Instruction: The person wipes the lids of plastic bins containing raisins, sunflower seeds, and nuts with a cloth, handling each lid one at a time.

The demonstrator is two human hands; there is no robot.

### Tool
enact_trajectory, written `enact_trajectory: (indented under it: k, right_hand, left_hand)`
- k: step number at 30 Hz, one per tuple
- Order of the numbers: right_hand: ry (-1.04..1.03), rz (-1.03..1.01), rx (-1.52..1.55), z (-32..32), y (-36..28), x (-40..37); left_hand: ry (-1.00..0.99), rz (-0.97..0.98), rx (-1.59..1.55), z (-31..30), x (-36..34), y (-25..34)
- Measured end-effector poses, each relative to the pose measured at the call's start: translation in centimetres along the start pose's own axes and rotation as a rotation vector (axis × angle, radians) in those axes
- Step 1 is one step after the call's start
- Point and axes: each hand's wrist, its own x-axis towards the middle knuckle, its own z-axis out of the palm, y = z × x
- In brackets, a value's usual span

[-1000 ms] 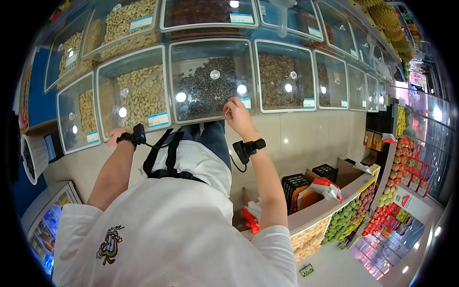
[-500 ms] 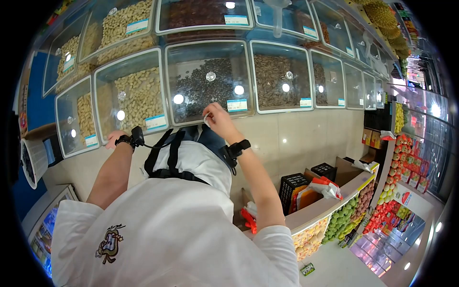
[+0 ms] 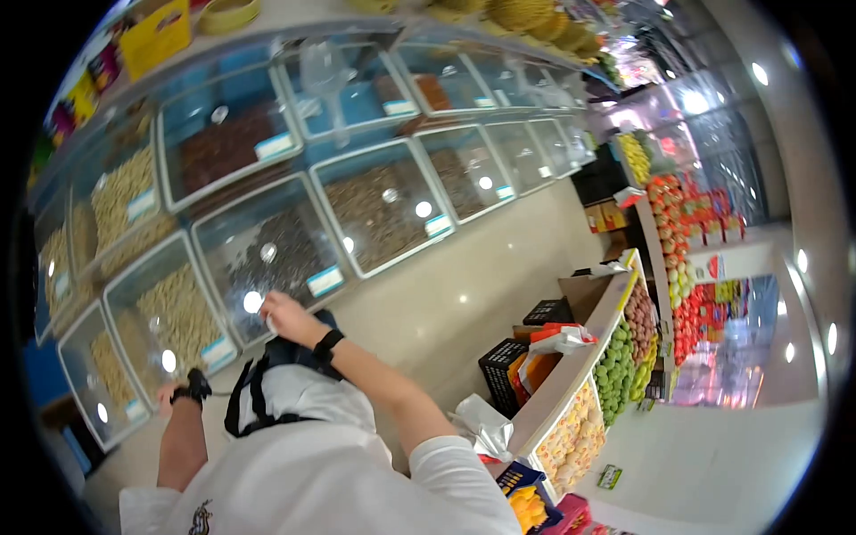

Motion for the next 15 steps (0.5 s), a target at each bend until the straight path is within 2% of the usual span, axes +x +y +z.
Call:
enact_trajectory:
  k: [4,9,12,14,15]
  right_hand:
    - [0.091,-0.019,-0.011,0.3,0.0,1.3]
    - [0.212,-0.045,-0.098,1.8,0.6,2.0]
    - [0.341,-0.053,-0.050,2.1,1.0,2.1]
    - [0.467,0.107,0.108,1.6,1.9,1.7]
    - [0.523,0.220,0.088,0.0,1.0,1.3]
  left_hand:
    - [-0.057,-0.175,-0.271,0.6,1.5,0.4]
    - [-0.125,-0.775,-1.375,0.7,3.3,0.8]
    - [-0.098,-0.934,-1.639,0.5,3.7,1.5]
    - [-0.057,-1.000,-1.751,0.6,3.9,2.1]
    - [-0.030,-1.051,-1.808,0.5,3.8,2.2]
